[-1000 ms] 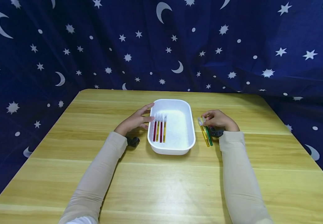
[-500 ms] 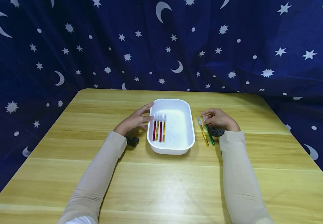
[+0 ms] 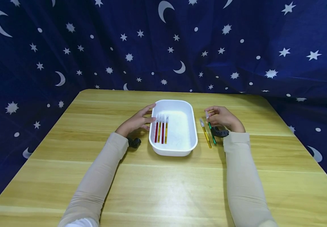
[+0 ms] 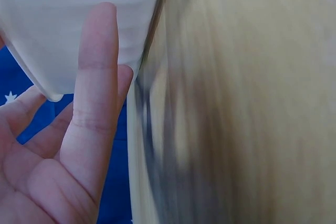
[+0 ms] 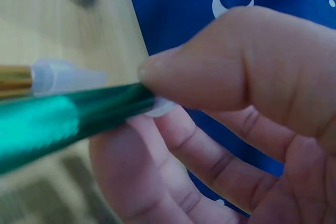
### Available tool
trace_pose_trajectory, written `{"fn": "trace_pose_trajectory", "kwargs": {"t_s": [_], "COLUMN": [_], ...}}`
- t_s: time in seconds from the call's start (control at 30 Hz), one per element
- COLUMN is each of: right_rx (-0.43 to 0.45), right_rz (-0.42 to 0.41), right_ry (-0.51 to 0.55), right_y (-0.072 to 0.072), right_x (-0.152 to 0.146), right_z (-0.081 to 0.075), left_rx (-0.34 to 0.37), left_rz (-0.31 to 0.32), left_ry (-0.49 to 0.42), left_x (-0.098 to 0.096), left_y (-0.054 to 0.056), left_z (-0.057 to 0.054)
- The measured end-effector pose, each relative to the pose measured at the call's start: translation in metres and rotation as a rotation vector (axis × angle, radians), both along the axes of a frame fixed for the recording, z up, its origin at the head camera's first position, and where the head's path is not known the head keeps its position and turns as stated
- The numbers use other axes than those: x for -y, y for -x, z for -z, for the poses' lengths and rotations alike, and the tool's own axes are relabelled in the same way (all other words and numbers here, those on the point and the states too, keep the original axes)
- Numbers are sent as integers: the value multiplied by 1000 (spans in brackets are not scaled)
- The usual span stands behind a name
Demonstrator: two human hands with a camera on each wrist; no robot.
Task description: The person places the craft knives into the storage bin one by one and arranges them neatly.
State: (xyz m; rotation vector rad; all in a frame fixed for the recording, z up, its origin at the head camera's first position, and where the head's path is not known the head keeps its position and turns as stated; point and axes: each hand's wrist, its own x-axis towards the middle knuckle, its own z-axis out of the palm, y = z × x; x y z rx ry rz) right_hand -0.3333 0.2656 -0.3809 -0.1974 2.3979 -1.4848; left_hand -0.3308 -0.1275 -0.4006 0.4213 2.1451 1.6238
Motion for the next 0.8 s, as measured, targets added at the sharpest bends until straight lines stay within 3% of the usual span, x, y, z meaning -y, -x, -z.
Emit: {"fn": "trace_pose_trajectory", "kwargs": {"t_s": [0.8], "right_rx": [-53], "right_rz": [14], "right_ry": [78], "right_y": [0], "right_x": [13], "right_z": [-21], "left_rx": [-4], "left_rz": [-1], "left_ry": [8], "left_x": [0], "left_y": [0], "left_z": [-1]}}
